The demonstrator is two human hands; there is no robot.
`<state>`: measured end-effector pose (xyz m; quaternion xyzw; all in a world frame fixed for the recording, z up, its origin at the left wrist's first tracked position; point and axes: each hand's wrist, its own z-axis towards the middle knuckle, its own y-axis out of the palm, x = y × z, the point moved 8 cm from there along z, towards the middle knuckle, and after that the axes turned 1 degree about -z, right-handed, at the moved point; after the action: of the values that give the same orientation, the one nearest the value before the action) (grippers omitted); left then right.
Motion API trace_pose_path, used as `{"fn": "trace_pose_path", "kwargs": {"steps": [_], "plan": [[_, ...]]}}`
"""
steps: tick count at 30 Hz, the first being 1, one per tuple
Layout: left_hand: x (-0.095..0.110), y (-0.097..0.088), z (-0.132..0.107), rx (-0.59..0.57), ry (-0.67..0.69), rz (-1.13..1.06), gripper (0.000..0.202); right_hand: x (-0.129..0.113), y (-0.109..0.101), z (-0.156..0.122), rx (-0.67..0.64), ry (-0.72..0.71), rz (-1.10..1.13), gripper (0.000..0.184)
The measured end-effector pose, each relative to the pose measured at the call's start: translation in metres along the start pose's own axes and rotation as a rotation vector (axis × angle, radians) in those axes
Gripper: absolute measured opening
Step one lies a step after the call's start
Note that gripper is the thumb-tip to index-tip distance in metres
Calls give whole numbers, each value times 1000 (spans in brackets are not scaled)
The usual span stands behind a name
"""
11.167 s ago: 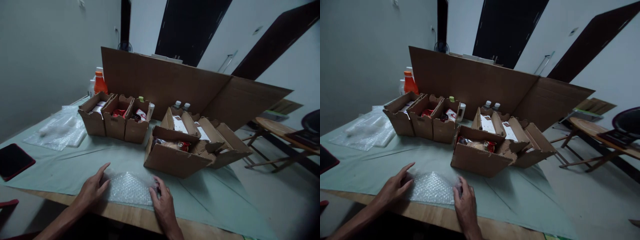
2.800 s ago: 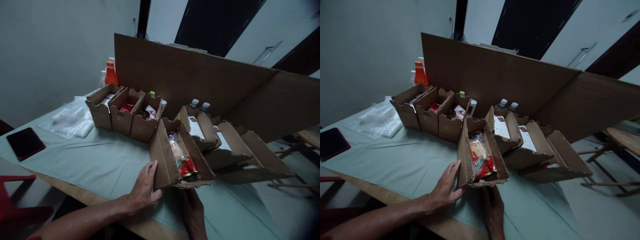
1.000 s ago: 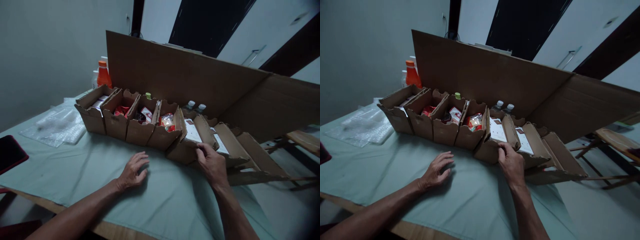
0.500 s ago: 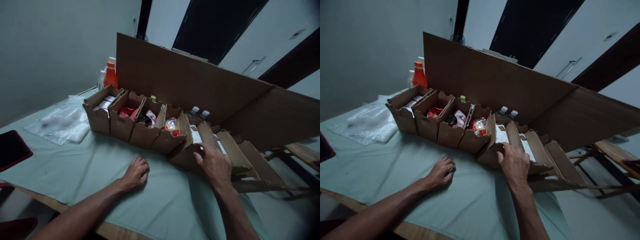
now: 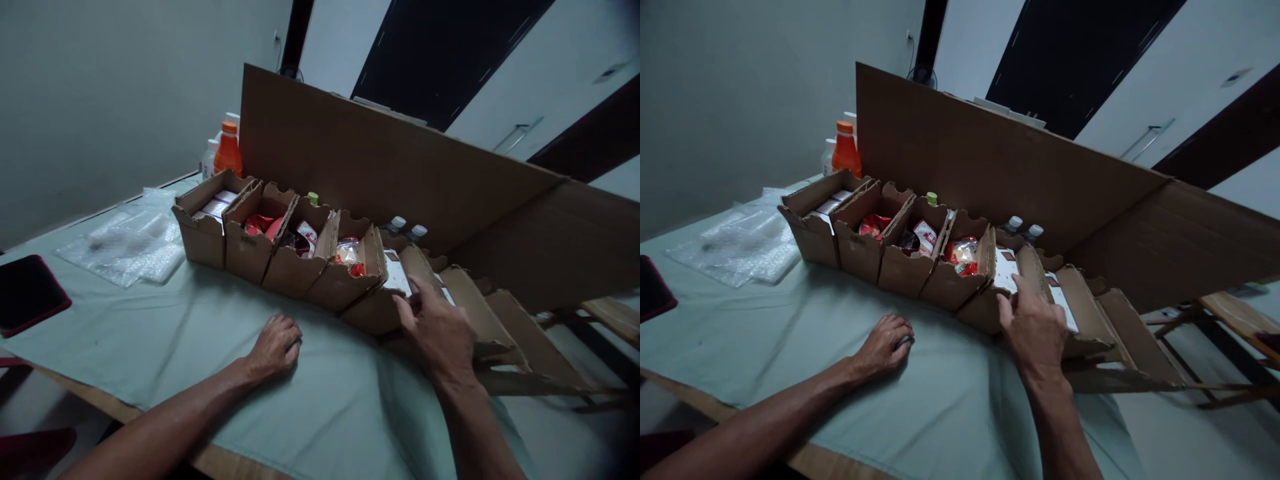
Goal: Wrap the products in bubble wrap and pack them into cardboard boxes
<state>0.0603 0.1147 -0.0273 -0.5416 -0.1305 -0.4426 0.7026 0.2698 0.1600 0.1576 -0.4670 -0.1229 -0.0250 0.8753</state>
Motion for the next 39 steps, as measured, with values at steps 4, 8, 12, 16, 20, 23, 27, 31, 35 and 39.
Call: {"fn": "trace_pose_path", "kwargs": {"steps": [4, 8, 12, 16, 20, 23, 27, 31, 35, 39], "plan": [[-8, -10, 2, 134, -46, -5, 22, -36, -2, 20, -190, 4, 34, 49], [-18, -25, 4, 263, -106, -30, 21, -57, 12, 33, -412, 12, -74, 30], [-36, -38, 5, 397, -231, -87, 22, -53, 11, 28, -435, 28, -92, 31], [-58, -47, 4, 519, -372, -186, 22, -61, -10, 26, -318, 7, 51, 47], [-67, -54, 1, 606, -435, -280, 25, -107, -18, 37, -320, -77, 283, 45], [-70, -61, -1, 670, -454, -319, 25, -148, -10, 44, -429, -121, 346, 49], [-75, -70, -3, 740, -471, -360, 25, -180, 2, 44, -489, -127, 321, 36], [-70, -85, -16, 785, -471, -403, 23, -184, 7, 43, -467, -69, 280, 30], [-56, -108, -51, 831, -457, -430, 21, -182, -1, 34, -435, -32, 269, 29], [-51, -128, -95, 860, -469, -434, 23, -180, -23, -9, -426, -45, 298, 24]]}}
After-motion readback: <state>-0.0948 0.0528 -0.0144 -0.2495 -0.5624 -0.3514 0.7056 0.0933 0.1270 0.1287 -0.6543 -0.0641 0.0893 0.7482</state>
